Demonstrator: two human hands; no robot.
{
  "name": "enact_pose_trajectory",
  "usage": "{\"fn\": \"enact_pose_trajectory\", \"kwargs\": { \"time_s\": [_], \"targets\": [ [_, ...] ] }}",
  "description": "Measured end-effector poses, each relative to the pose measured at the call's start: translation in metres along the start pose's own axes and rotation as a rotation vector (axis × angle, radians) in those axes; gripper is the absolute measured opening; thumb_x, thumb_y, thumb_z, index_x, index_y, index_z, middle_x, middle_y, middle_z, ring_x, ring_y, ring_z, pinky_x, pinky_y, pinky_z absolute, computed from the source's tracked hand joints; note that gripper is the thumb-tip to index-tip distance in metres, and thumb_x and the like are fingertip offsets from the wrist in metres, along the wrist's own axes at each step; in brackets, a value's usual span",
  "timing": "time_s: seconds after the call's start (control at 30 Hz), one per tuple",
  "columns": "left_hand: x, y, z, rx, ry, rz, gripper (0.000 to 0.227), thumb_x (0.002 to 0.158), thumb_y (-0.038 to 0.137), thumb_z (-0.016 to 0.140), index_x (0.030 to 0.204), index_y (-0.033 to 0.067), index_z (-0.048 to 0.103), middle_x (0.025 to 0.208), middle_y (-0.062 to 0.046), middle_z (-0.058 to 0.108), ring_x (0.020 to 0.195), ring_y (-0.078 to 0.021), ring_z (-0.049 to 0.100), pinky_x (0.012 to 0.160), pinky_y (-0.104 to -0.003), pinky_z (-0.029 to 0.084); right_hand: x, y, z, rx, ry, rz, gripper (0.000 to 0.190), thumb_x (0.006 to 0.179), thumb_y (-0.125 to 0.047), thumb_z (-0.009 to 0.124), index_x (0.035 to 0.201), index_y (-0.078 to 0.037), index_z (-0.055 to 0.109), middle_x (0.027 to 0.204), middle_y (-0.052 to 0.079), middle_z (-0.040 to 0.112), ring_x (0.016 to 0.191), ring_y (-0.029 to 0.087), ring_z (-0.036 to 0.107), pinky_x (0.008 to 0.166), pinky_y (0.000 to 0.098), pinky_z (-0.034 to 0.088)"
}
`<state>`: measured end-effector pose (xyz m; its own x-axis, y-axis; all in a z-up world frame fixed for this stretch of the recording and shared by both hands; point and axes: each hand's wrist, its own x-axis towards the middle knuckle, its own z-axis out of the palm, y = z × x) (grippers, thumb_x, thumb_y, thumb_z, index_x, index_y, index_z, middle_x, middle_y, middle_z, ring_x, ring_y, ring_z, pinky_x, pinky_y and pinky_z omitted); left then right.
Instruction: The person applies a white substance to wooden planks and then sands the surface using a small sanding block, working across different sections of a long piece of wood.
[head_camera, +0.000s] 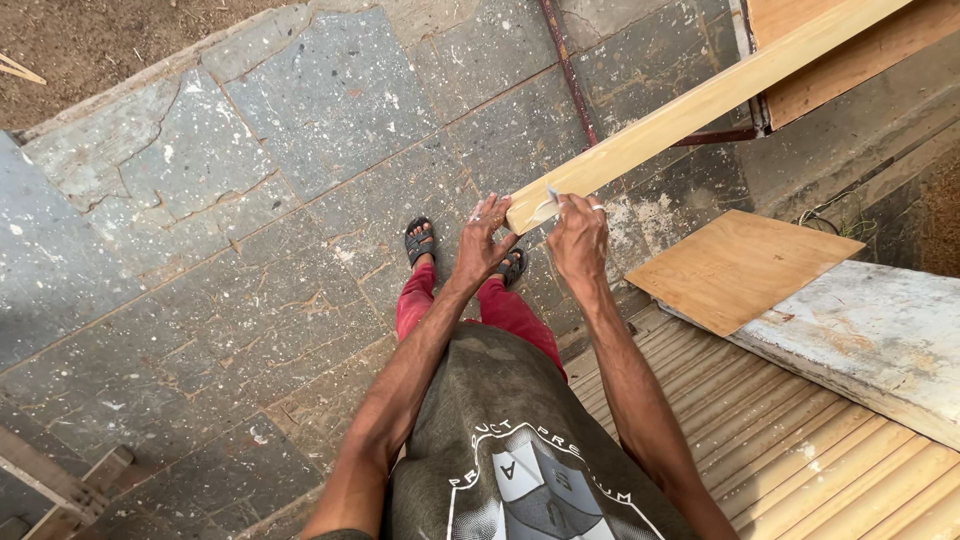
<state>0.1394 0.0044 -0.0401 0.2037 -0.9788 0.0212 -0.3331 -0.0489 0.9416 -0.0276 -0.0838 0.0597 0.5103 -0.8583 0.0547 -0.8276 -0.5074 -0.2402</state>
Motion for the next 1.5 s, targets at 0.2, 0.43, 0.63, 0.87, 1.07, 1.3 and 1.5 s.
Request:
{"fn": "enact_pose_trajectory", "kwargs": {
  "time_s": [0.2,0.43,0.63,0.87,1.07,1.3,1.5],
  "targets": [
    [-0.002,-0.005,0.001,-0.073,-0.006,0.017,0.066,0.082,0.014,0.08,0.142,0.0009,0.057,0.143,-0.018,0.062,0.146,-0.0362,0.046,0.125,-0.053,0.029,-0.028,-0.055,-0.01,0.024,0.006,-0.071,0.033,0.09,0.011,0.062,0.122,0.01,0.07,0.114,0.026,0.074,0.1,0.035,0.072,0.089,0.0453,0.059],
    [-0.001,-0.013,0.002,-0.05,-0.031,0.038,0.071,0.081,0.019,0.085,0.144,0.0047,0.057,0.142,-0.015,0.063,0.146,-0.0326,0.046,0.125,-0.053,0.027,-0.049,-0.025,-0.034,0.461,-0.059,0.13,0.027,0.095,0.008,0.062,0.117,0.0,0.074,0.119,0.023,0.074,0.103,0.03,0.074,0.068,0.0314,0.066],
    [-0.003,-0.008,-0.002,-0.038,-0.054,0.011,0.067,0.084,0.02,0.084,0.144,0.0063,0.058,0.145,-0.014,0.062,0.145,-0.0299,0.048,0.126,-0.052,0.028,-0.013,0.039,-0.036,0.097,0.22,-0.242,0.028,0.094,0.009,0.069,0.12,0.001,0.074,0.124,0.02,0.073,0.12,0.034,0.07,0.102,0.0416,0.063],
    [-0.003,-0.002,-0.008,-0.03,-0.054,-0.013,0.069,0.08,0.02,0.085,0.143,0.0075,0.059,0.145,-0.014,0.061,0.144,-0.0297,0.049,0.126,-0.052,0.028,-0.028,0.052,-0.005,-0.161,0.167,-0.405,0.03,0.092,0.004,0.074,0.121,0.002,0.074,0.123,0.018,0.074,0.115,0.035,0.071,0.1,0.0425,0.062],
    [0.003,0.004,-0.011,-0.011,-0.059,-0.031,0.068,0.08,0.018,0.084,0.143,0.0064,0.06,0.144,-0.014,0.062,0.145,-0.0291,0.048,0.126,-0.052,0.027,-0.041,0.062,-0.022,-0.099,0.122,-0.302,0.024,0.096,0.004,0.071,0.12,0.007,0.071,0.117,0.024,0.073,0.11,0.035,0.071,0.094,0.0409,0.061],
    [0.003,0.007,-0.013,-0.011,-0.039,-0.017,0.063,0.081,0.017,0.084,0.139,0.0052,0.062,0.143,-0.015,0.064,0.144,-0.0315,0.049,0.125,-0.053,0.027,0.025,0.058,-0.012,-0.185,0.074,-0.119,0.034,0.085,0.006,0.067,0.119,0.009,0.07,0.11,0.023,0.075,0.098,0.029,0.073,0.092,0.0488,0.06],
    [-0.002,0.002,-0.01,-0.03,-0.034,-0.001,0.066,0.08,0.019,0.085,0.14,0.0045,0.061,0.139,-0.015,0.065,0.144,-0.033,0.047,0.124,-0.053,0.027,0.006,0.024,0.005,0.036,-0.074,0.082,0.037,0.089,0.012,0.061,0.126,0.015,0.065,0.1,0.025,0.071,0.074,0.025,0.067,0.063,0.0388,0.057]
  ]
}}
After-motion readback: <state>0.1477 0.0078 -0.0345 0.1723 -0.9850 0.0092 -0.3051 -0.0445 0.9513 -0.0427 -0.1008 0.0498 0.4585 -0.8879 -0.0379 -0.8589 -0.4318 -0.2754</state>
